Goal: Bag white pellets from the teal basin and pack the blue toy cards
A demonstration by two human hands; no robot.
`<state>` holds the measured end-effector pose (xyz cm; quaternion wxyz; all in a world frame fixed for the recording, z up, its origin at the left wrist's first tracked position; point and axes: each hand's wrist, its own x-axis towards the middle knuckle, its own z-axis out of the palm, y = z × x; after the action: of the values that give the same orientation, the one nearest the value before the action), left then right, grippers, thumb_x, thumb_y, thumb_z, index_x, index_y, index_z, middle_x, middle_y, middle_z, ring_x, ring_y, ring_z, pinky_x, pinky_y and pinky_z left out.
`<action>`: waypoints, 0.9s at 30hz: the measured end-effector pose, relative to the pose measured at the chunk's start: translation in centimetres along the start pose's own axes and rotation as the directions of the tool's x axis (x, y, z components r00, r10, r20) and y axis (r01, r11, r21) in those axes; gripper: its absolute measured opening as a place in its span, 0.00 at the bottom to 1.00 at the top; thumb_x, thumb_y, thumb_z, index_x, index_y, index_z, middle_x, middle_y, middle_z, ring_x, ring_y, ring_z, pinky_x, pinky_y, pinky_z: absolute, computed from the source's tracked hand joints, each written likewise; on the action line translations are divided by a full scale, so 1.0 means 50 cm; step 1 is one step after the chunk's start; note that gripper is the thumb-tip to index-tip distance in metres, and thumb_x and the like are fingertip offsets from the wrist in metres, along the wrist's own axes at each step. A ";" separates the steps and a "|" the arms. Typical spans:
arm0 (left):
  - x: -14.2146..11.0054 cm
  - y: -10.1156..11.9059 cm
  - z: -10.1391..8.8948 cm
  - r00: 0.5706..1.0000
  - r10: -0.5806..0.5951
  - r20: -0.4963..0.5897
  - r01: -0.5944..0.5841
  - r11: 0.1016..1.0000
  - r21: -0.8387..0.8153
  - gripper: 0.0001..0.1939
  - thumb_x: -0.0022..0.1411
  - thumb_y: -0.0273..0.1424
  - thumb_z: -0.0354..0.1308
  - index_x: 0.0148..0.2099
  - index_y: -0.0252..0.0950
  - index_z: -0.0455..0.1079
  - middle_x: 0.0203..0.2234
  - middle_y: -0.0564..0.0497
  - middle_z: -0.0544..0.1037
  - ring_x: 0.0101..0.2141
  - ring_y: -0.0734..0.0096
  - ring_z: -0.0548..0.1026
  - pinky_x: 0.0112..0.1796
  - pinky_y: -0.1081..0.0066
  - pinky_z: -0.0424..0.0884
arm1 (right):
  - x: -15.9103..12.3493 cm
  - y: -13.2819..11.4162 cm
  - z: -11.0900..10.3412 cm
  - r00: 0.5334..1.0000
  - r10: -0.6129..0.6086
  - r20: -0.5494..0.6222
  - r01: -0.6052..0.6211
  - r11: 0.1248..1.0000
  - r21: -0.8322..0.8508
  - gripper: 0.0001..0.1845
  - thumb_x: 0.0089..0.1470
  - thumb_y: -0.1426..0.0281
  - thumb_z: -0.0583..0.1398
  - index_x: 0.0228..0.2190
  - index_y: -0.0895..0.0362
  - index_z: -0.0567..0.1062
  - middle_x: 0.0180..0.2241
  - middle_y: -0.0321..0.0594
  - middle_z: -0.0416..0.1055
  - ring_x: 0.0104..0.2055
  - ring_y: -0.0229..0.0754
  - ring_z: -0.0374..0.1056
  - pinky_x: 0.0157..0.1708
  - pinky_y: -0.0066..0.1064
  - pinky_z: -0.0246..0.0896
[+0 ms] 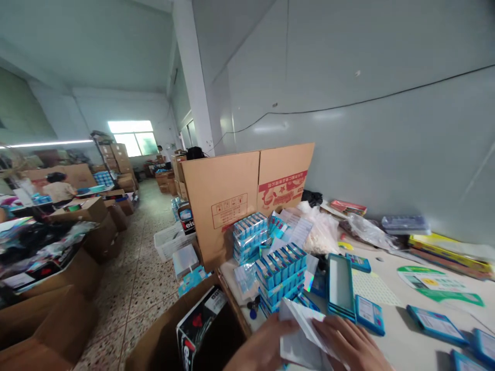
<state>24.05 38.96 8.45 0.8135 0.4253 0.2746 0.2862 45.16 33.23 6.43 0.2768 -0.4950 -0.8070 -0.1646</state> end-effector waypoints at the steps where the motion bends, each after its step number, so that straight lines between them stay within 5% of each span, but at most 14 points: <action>1: -0.005 0.002 -0.008 1.000 -0.011 -0.002 0.011 0.999 -0.038 0.39 0.42 0.62 0.63 0.49 0.41 0.78 0.42 0.39 0.82 0.50 0.41 0.77 0.55 0.44 0.66 | 0.006 -0.020 -0.009 0.998 0.036 0.045 -0.037 0.999 0.018 0.29 0.48 0.75 0.60 0.53 0.46 0.75 0.50 0.41 0.76 0.48 0.51 0.74 0.44 0.40 0.75; 3: -0.016 0.006 -0.017 0.999 -0.033 -0.017 0.032 0.997 -0.075 0.45 0.46 0.65 0.59 0.55 0.37 0.73 0.44 0.37 0.81 0.49 0.42 0.78 0.52 0.43 0.69 | 0.016 -0.063 -0.031 0.975 0.122 0.184 -0.138 0.988 0.076 0.32 0.49 0.76 0.59 0.56 0.47 0.72 0.58 0.43 0.69 0.57 0.53 0.68 0.53 0.45 0.70; 7: -0.025 0.020 -0.012 0.973 -0.002 -0.229 0.027 0.994 0.108 0.33 0.45 0.43 0.73 0.53 0.38 0.75 0.45 0.43 0.82 0.44 0.50 0.80 0.48 0.54 0.74 | 0.036 -0.112 -0.070 0.904 0.161 0.395 -0.265 0.938 0.224 0.36 0.52 0.67 0.64 0.62 0.52 0.65 0.65 0.49 0.58 0.65 0.58 0.56 0.61 0.54 0.57; 12: -0.015 0.033 -0.035 1.000 0.008 -0.003 -0.006 0.926 0.378 0.26 0.59 0.41 0.65 0.56 0.36 0.73 0.49 0.45 0.80 0.49 0.55 0.77 0.52 0.55 0.73 | 0.035 -0.063 -0.113 0.879 0.382 0.285 -0.445 0.872 0.204 0.28 0.62 0.65 0.59 0.62 0.51 0.63 0.66 0.48 0.55 0.68 0.52 0.51 0.66 0.55 0.45; 16: -0.027 0.025 -0.039 0.994 0.085 0.066 -0.107 0.811 0.575 0.21 0.59 0.42 0.64 0.51 0.36 0.76 0.45 0.45 0.82 0.44 0.57 0.79 0.45 0.61 0.77 | 0.024 -0.047 -0.157 0.822 0.385 0.420 -0.521 0.806 0.281 0.20 0.61 0.61 0.62 0.53 0.53 0.73 0.51 0.44 0.75 0.54 0.48 0.68 0.62 0.49 0.49; 19: -0.027 0.024 -0.023 0.957 0.286 0.042 -0.216 0.614 0.759 0.20 0.58 0.40 0.65 0.50 0.37 0.75 0.43 0.47 0.82 0.41 0.60 0.80 0.43 0.64 0.77 | 0.016 -0.058 -0.171 0.784 0.410 0.466 -0.574 0.765 0.293 0.09 0.64 0.67 0.58 0.41 0.54 0.78 0.36 0.37 0.78 0.38 0.40 0.72 0.48 0.35 0.60; 21: -0.024 0.029 -0.011 0.864 0.492 0.110 -0.327 0.381 0.865 0.21 0.60 0.37 0.63 0.54 0.37 0.71 0.47 0.46 0.80 0.46 0.60 0.79 0.49 0.62 0.75 | 0.015 -0.069 -0.172 0.758 0.466 0.456 -0.616 0.742 0.264 0.09 0.64 0.69 0.57 0.38 0.55 0.78 0.32 0.36 0.76 0.34 0.38 0.70 0.39 0.30 0.59; 23: -0.022 0.040 0.004 0.739 0.604 0.300 -0.427 0.075 0.901 0.22 0.62 0.34 0.62 0.58 0.37 0.68 0.52 0.44 0.77 0.54 0.58 0.74 0.57 0.56 0.67 | 0.017 -0.079 -0.171 0.742 0.501 0.445 -0.640 0.726 0.250 0.08 0.64 0.70 0.57 0.37 0.55 0.78 0.30 0.36 0.75 0.32 0.37 0.69 0.36 0.29 0.57; 25: -0.021 0.049 0.019 0.677 0.559 0.479 -0.487 -0.149 0.861 0.23 0.65 0.35 0.59 0.60 0.38 0.66 0.54 0.44 0.76 0.58 0.56 0.70 0.63 0.50 0.56 | 0.023 -0.088 -0.168 0.737 0.521 0.430 -0.650 0.720 0.244 0.08 0.64 0.70 0.58 0.37 0.55 0.78 0.30 0.35 0.75 0.32 0.37 0.69 0.35 0.29 0.57; 27: -0.018 0.053 0.032 0.685 0.440 0.581 -0.542 -0.225 0.810 0.22 0.68 0.38 0.55 0.62 0.38 0.65 0.53 0.46 0.77 0.57 0.56 0.71 0.65 0.45 0.48 | 0.029 -0.094 -0.163 0.739 0.521 0.427 -0.652 0.713 0.259 0.08 0.63 0.70 0.58 0.37 0.54 0.79 0.30 0.35 0.76 0.32 0.37 0.69 0.37 0.30 0.58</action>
<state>23.92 38.76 11.65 0.1153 0.9332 0.1651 0.2976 42.75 27.71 13.84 0.2720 -0.6824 -0.6537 0.1814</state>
